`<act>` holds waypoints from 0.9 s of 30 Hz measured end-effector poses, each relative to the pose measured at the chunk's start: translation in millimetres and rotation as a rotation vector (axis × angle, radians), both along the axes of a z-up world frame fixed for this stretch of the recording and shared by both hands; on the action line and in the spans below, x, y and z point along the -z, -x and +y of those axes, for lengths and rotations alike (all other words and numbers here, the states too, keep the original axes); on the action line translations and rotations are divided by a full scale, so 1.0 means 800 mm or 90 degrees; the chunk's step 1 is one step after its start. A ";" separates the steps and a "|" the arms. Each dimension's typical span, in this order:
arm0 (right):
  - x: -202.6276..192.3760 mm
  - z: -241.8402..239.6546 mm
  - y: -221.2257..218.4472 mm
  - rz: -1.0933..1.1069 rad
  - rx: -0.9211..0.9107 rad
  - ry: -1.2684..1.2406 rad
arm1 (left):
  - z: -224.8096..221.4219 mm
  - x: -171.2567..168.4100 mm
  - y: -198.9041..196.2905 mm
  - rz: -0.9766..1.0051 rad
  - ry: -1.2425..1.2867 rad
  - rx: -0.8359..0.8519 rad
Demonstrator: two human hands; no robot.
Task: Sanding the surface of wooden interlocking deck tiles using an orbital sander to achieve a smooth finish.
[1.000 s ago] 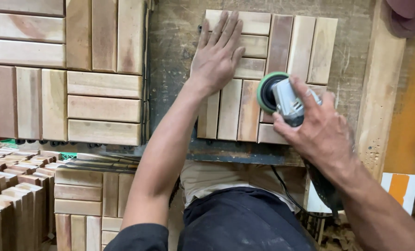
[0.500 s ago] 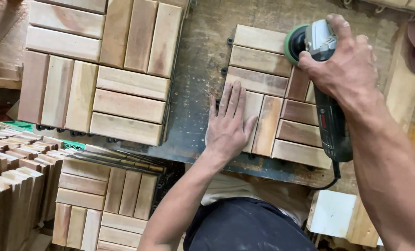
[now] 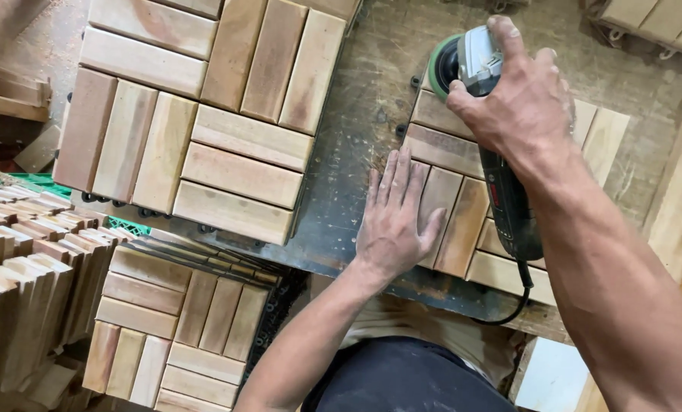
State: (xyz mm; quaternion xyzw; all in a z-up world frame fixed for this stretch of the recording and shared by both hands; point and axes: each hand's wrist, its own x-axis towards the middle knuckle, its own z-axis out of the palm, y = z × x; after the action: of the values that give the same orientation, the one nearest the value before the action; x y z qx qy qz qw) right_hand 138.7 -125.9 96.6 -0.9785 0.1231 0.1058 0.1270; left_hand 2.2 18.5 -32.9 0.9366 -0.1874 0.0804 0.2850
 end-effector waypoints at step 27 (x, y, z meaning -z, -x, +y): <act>0.029 -0.108 0.054 -0.133 -0.015 0.089 | -0.007 0.011 -0.002 0.014 -0.035 0.014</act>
State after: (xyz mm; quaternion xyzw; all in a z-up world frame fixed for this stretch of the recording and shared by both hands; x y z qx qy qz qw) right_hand 95.4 -212.7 73.2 -0.9921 0.1048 -0.0043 0.0693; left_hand 4.2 13.3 -41.6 0.9428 -0.1963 0.0619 0.2621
